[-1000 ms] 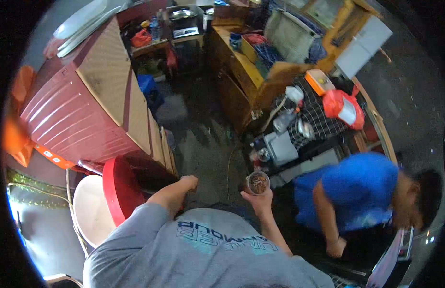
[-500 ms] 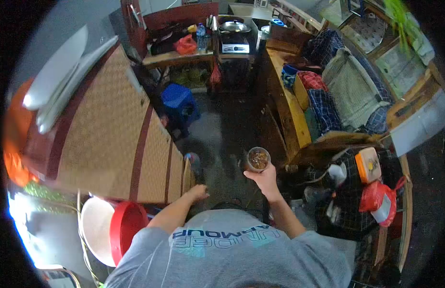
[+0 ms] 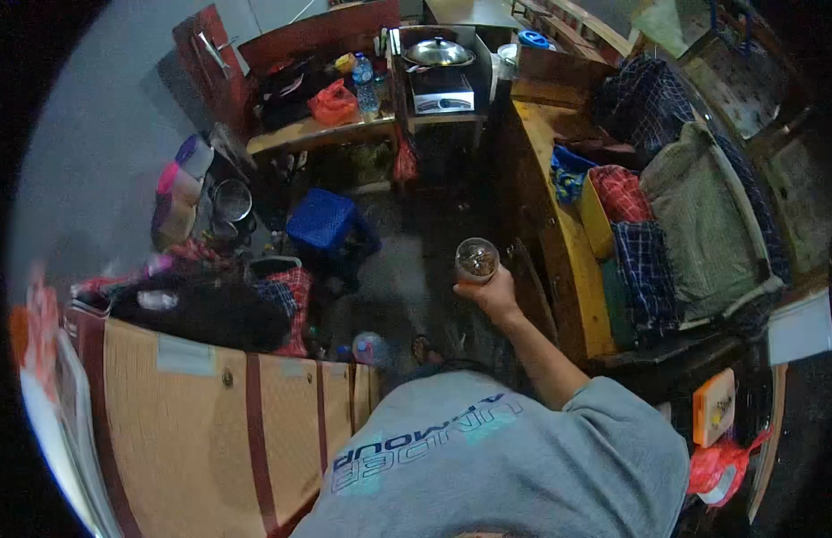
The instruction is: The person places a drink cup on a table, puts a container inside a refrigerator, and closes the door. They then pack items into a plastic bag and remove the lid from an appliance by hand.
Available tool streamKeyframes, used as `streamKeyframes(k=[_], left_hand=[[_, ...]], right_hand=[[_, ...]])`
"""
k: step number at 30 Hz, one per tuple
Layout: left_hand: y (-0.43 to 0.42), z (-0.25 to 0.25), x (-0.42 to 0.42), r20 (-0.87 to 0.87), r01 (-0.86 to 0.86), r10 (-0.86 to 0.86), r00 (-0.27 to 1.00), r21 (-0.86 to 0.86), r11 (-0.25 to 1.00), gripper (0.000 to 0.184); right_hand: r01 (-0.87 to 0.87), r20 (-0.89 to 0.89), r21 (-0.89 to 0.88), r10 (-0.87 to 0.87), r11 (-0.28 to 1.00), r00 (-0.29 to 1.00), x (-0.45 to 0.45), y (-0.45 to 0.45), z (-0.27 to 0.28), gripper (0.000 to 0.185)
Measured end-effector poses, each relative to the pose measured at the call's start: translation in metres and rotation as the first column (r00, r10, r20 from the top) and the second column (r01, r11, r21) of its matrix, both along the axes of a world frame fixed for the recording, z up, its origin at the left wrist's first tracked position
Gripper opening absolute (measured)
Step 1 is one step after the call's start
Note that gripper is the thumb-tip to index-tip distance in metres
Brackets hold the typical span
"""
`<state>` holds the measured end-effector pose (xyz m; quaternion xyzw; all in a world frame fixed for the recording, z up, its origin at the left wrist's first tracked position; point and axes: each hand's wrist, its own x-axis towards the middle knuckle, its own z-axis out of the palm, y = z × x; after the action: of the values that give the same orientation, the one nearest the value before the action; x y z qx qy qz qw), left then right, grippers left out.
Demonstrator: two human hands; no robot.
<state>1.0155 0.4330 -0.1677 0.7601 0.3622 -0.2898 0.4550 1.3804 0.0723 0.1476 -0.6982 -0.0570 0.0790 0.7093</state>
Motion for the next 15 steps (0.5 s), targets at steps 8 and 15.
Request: streamKeyframes(k=[8,15], left_hand=[[0.066,0.060,0.282,0.110,0.325,-0.335,0.936,0.098,0.941,0.052],[0.033,0.116,0.548,0.286,0.416,-0.431,0.856,0.114,0.902,0.051]], right_hand=[[0.262,-0.056,-0.027,-0.263,0.965,0.963,0.165,-0.006,0.012,0.056],[0.512,0.088,-0.281,-0.509,0.812,0.856,0.337,-0.058,-0.027,0.059]])
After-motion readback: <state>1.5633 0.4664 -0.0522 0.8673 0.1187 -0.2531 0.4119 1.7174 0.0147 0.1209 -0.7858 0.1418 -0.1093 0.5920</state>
